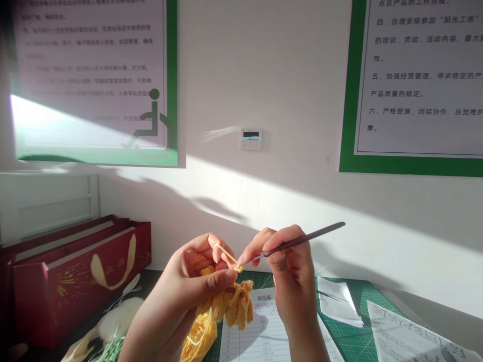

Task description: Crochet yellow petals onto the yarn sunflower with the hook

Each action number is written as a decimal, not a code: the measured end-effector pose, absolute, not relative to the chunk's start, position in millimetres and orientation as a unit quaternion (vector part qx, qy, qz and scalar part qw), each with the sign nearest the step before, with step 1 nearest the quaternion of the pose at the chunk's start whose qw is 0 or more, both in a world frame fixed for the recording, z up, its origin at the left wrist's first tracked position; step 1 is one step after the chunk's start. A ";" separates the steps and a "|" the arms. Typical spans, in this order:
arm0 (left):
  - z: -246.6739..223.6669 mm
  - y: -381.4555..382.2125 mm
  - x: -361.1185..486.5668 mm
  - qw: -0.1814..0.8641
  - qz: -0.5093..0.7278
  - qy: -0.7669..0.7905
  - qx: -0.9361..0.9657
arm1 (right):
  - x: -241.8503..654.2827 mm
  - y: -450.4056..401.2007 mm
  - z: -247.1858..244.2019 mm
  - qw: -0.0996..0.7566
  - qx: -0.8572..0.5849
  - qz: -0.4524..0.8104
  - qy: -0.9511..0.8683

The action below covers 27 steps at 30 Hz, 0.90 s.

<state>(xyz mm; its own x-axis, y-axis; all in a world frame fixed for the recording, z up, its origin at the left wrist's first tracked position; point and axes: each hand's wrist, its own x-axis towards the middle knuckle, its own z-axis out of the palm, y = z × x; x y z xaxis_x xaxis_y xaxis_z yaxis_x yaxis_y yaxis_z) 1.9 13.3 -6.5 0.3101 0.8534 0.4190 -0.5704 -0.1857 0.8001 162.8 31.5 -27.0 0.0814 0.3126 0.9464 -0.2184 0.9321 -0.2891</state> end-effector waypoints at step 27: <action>-5.0 14.2 -0.2 0.613 0.576 0.145 0.521 | 168.3 20.1 -22.5 0.623 -0.048 -0.192 -0.757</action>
<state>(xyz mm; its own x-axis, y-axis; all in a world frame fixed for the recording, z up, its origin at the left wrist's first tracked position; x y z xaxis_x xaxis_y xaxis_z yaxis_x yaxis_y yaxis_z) -0.2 14.2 -5.0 0.2940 0.8573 0.4225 -0.5546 -0.2070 0.8059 168.3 20.1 -22.5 -0.2203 -0.1659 0.9612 0.3121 0.9216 0.2306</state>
